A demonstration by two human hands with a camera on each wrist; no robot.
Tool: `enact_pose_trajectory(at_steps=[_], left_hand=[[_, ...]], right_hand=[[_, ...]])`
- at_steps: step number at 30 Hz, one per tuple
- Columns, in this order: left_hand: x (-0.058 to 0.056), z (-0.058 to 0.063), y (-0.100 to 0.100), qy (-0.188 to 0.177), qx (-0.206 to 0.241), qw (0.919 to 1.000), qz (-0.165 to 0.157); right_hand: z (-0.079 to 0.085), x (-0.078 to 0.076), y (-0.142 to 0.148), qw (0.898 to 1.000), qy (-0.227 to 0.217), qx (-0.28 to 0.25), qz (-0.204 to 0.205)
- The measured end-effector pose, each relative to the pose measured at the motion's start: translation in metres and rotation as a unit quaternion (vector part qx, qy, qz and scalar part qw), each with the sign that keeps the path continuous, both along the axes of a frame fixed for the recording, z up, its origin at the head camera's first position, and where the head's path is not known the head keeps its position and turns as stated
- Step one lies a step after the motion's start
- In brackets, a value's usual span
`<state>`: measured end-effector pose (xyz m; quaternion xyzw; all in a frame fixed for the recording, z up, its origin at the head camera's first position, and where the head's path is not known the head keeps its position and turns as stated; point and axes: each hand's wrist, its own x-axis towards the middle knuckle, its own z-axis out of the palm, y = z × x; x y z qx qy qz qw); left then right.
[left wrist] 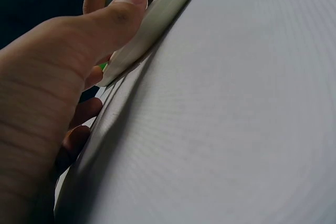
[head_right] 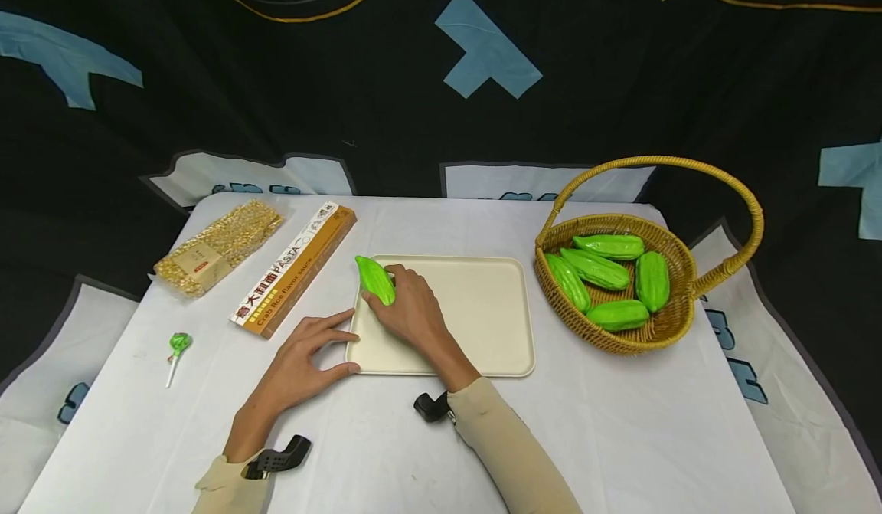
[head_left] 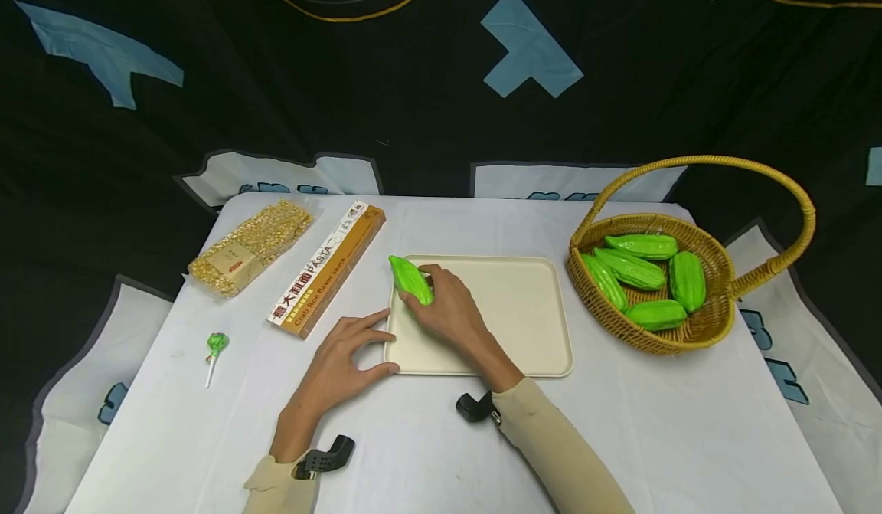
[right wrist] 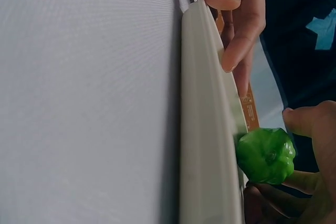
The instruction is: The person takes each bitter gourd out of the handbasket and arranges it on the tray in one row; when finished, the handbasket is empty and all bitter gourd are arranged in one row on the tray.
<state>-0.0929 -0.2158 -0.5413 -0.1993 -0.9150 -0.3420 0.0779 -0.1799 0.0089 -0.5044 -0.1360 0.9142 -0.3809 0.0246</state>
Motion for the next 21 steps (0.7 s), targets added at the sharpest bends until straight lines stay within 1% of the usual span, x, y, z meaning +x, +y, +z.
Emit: enact_pose_trajectory(at_steps=[12, 21], left_hand=[[0.000, 0.002, -0.001, -0.003, 0.002, 1.0000, 0.001], [0.000, 0.000, -0.001, -0.011, 0.002, 0.9999, 0.003]], right_hand=[[0.008, 0.003, 0.010, 0.999, 0.020, 0.045, -0.010], [0.016, 0.010, 0.031, 0.998, 0.041, 0.046, -0.009]])
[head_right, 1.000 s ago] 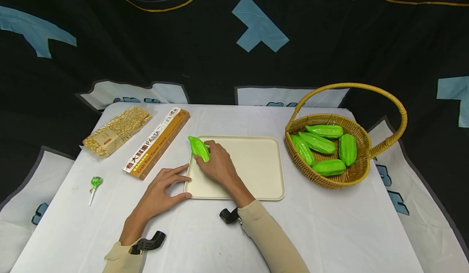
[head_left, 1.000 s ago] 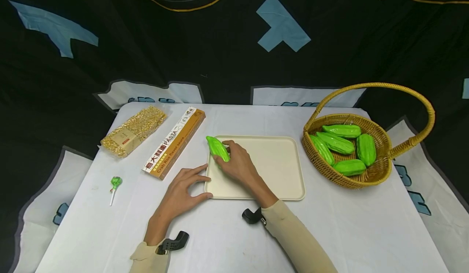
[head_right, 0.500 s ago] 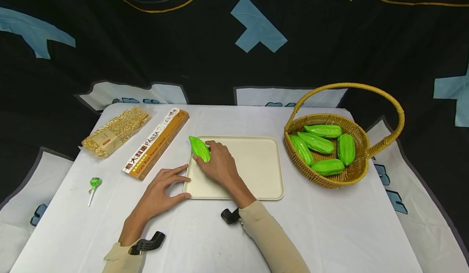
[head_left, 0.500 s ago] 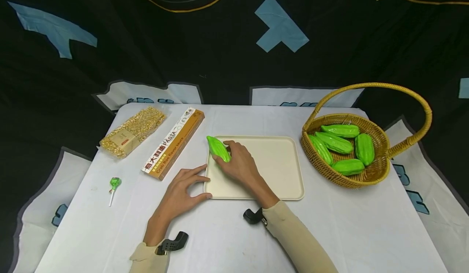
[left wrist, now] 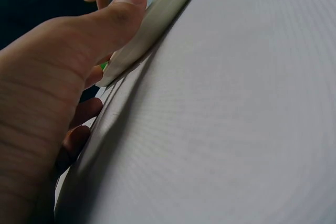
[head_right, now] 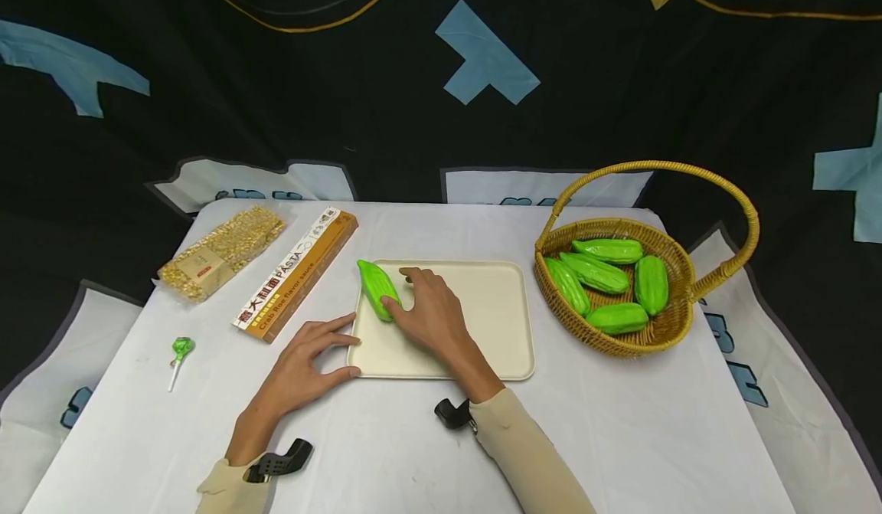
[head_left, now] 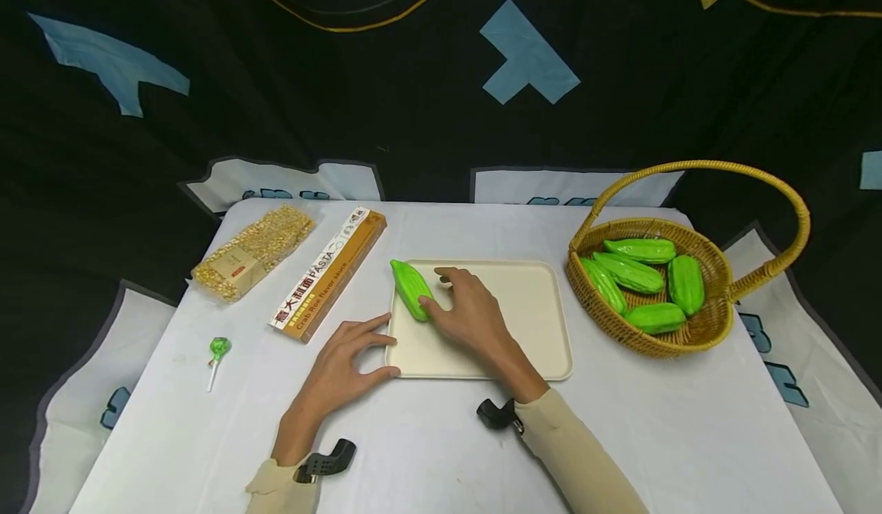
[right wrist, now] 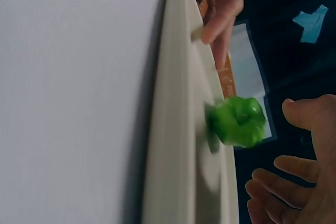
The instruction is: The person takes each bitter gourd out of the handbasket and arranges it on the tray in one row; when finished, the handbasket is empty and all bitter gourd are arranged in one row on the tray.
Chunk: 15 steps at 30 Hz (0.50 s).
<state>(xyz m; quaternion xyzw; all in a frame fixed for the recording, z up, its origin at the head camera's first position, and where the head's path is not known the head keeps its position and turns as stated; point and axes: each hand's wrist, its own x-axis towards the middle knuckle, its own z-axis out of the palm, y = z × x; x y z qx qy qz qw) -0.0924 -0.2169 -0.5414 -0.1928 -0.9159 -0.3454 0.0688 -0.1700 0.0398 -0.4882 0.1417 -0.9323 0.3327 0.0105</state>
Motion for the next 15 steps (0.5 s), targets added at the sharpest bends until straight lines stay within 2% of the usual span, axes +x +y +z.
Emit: enact_pose_trajectory(at_steps=[11, 15], left_hand=[[0.001, 0.000, -0.002, 0.011, 0.000, 0.9999, -0.001], [0.001, 0.001, 0.000, 0.003, 0.002, 1.0000, -0.003]], right_hand=[[0.020, 0.004, 0.028, 0.999, 0.033, -0.034, -0.001], [0.025, 0.005, 0.045, 0.998, 0.041, -0.042, 0.000]])
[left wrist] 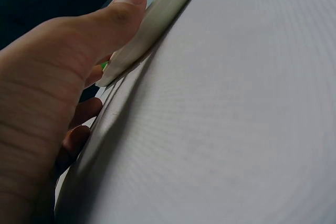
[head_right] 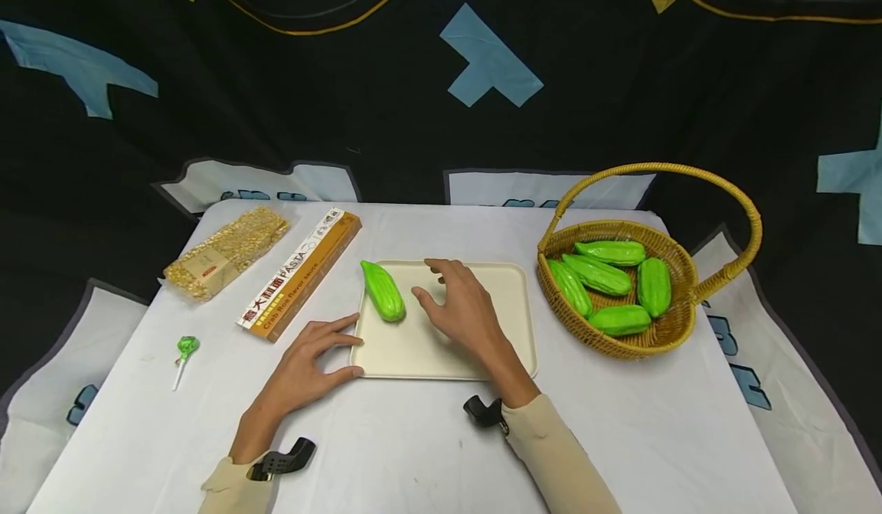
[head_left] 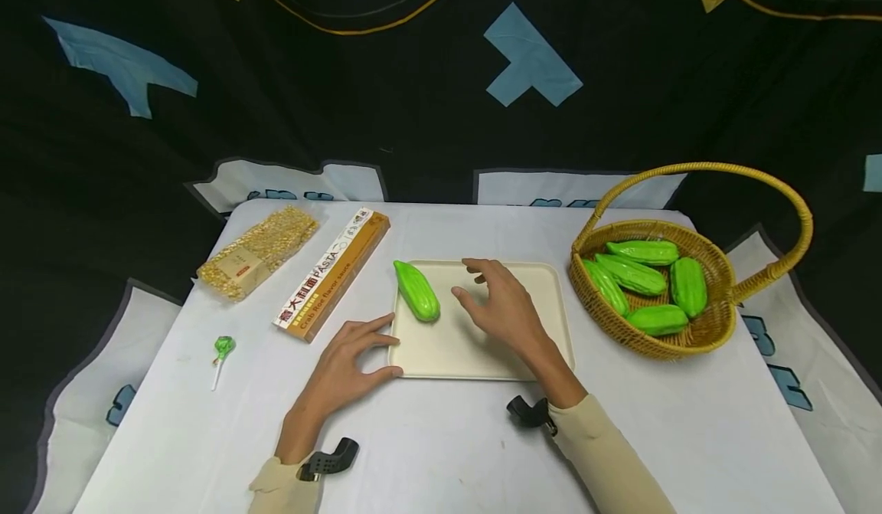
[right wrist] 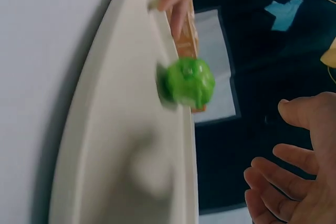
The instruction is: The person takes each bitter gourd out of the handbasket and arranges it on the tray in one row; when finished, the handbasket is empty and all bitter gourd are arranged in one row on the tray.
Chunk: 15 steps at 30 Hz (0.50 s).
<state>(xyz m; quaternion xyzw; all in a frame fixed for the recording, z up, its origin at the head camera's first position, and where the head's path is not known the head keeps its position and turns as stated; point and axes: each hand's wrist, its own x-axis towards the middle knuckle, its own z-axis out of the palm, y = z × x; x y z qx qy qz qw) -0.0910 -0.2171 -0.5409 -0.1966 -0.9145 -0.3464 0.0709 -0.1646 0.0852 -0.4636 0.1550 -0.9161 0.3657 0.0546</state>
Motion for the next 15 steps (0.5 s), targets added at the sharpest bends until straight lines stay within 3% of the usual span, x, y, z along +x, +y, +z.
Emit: enact_pose_trajectory(at_steps=[15], left_hand=[[0.001, 0.001, 0.001, -0.002, -0.001, 1.0000, 0.006]], right_hand=[[0.003, 0.006, 0.065, 0.999, 0.029, -0.011, -0.017]])
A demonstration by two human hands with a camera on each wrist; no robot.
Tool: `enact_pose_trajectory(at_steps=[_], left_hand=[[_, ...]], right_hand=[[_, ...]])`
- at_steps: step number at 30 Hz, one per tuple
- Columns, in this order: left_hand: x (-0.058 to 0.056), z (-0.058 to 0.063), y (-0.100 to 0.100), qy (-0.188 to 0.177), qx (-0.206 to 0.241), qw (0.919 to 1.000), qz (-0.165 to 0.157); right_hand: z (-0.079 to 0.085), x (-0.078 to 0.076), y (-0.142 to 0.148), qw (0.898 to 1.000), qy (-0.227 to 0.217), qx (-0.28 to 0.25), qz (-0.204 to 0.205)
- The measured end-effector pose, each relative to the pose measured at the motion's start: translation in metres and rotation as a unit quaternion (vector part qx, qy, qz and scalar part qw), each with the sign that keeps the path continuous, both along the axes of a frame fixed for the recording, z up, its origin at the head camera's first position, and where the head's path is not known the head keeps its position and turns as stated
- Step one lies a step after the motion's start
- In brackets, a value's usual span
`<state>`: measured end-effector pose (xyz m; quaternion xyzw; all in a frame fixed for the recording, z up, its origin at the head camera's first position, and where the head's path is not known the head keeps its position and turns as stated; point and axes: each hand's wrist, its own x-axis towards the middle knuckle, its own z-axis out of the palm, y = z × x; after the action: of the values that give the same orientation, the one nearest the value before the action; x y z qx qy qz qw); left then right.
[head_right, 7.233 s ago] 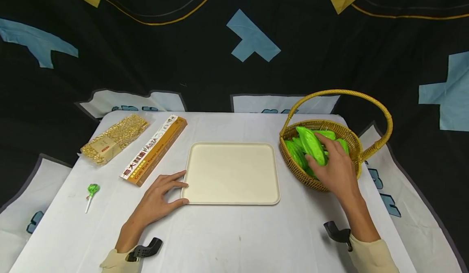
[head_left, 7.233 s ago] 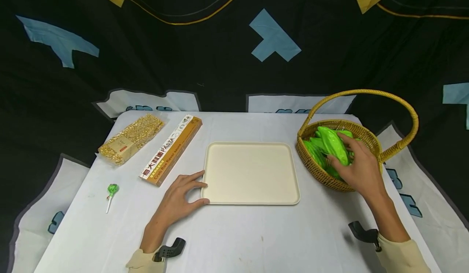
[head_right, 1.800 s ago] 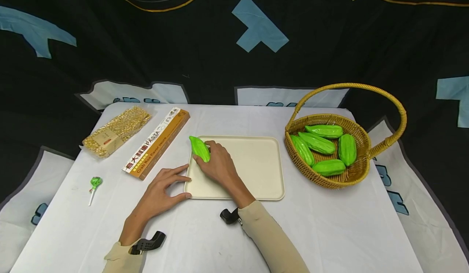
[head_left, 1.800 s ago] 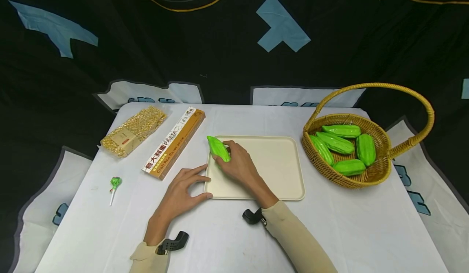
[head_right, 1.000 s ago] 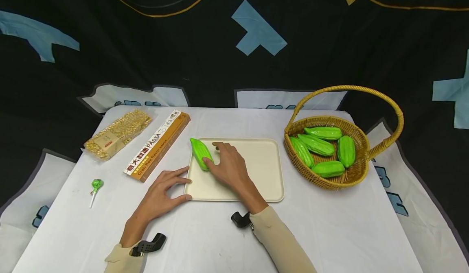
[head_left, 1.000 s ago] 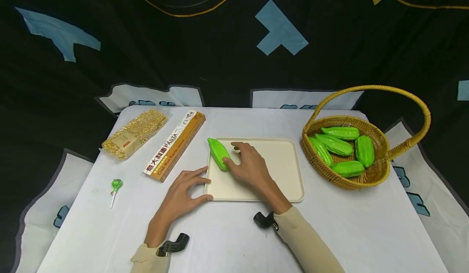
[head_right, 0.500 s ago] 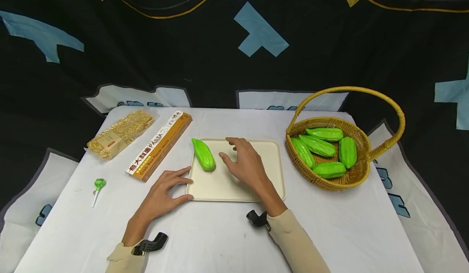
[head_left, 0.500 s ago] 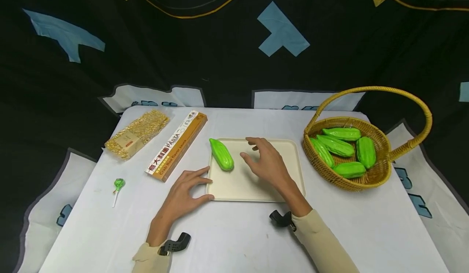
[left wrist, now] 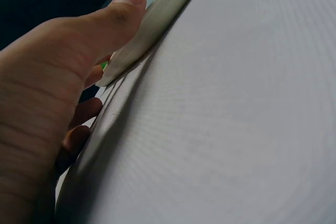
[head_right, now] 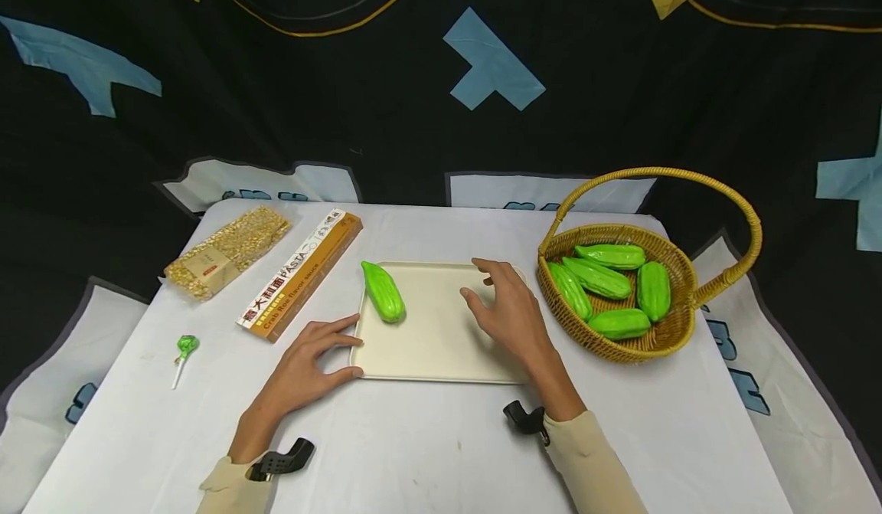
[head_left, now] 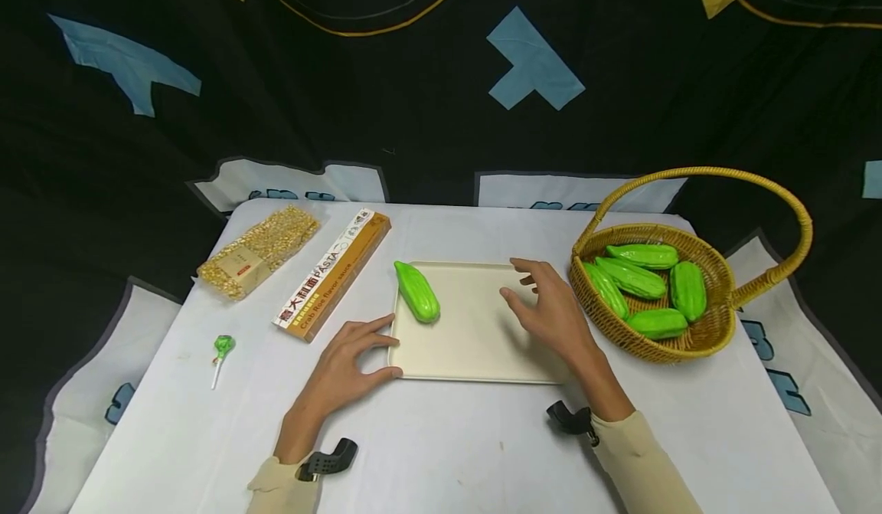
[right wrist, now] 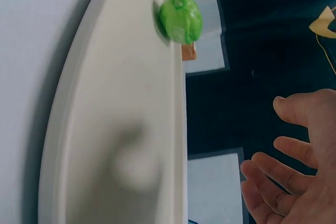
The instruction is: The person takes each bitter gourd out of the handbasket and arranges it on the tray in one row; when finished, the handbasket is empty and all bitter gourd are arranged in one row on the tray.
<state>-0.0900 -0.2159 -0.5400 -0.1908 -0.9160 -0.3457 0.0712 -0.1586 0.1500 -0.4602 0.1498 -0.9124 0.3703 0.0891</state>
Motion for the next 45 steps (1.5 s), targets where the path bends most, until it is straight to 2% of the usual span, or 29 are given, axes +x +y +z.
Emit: enact_pose_trajectory(at_steps=[6, 14, 20, 29, 35, 45], left_hand=[[0.000, -0.002, 0.000, 0.001, -0.001, 1.0000, 0.000], [0.000, 0.000, -0.001, 0.004, -0.002, 1.0000, -0.002], [0.000, 0.001, -0.001, 0.005, -0.003, 1.0000, -0.003], [0.000, 0.000, -0.001, 0.001, -0.004, 1.0000, -0.001], [0.001, 0.000, 0.000, -0.001, -0.004, 1.0000, 0.001], [0.001, 0.000, -0.001, 0.003, -0.001, 1.0000, 0.001]], right_hand=[[0.003, 0.003, 0.022, 1.000, 0.011, -0.008, -0.013], [0.006, 0.006, 0.050, 0.998, 0.038, 0.003, -0.055], [0.007, 0.010, 0.068, 0.997, 0.039, 0.005, -0.070], [0.003, 0.013, 0.089, 0.996, 0.049, 0.017, -0.073], [0.002, 0.014, 0.103, 0.996, 0.031, 0.017, -0.076], [-0.004, 0.007, 0.124, 0.997, 0.024, 0.029, -0.067]])
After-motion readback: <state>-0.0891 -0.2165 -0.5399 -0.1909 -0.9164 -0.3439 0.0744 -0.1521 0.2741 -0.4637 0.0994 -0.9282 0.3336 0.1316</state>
